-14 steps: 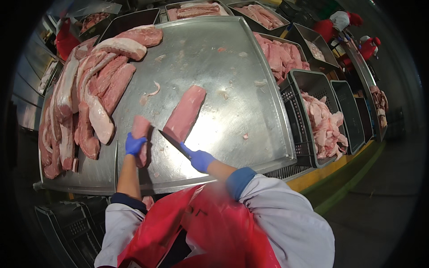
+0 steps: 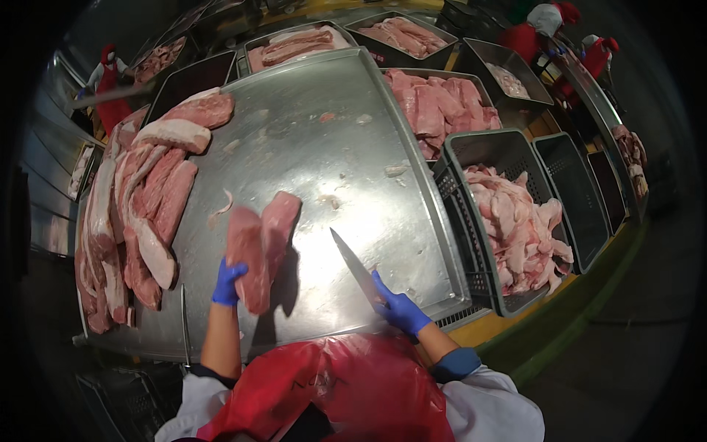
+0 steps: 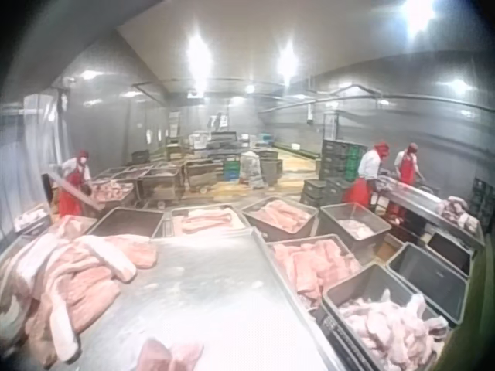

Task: The person trims fat and connective tissue from large cuts of raw meat using a knife on a stainless steel table. They repeatedly lift and reposition the meat to access different sides, placing trimmed pieces into a nearby bin.

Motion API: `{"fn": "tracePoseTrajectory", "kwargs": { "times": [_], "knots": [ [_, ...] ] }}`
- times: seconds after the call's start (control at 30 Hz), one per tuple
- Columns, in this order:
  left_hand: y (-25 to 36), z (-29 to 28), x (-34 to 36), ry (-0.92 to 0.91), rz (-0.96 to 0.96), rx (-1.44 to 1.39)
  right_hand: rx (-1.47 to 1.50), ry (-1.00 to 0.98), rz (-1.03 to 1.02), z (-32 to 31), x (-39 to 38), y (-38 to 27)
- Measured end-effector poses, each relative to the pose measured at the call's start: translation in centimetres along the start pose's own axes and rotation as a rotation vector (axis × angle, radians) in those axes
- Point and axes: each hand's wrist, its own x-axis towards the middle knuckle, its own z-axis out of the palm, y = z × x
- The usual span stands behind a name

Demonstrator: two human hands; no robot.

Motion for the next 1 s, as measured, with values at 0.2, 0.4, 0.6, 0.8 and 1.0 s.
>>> {"fn": "tracePoseTrajectory", "kwargs": {
  "times": [0.2, 0.4, 0.6, 0.8, 1.0],
  "knots": [
    [18.9, 23.9, 23.7, -0.478, 0.396, 0.497, -0.130, 0.158, 0.009, -7.7, -1.5, 5.8],
    [29.5, 41.7, 43.3, -0.046, 0.395, 0.829, -0.051, 0.226, -0.019, -12.0, -3.6, 8.3],
    [10.7, 25.4, 47.0, 0.084, 0.288, 0.909, 0.203, 0.237, 0.011, -11.1, -5.3, 10.9],
    [-5.7, 6.6, 14.8, 0.477, -0.155, 1.741, 0.150, 0.174, -0.032, -10.9, -4.4, 10.9],
    [-5.6, 5.7, 11.7, 0.499, -0.290, 1.724, 0.007, 0.083, -0.015, -12.0, -2.7, 9.1]
  ]
}}
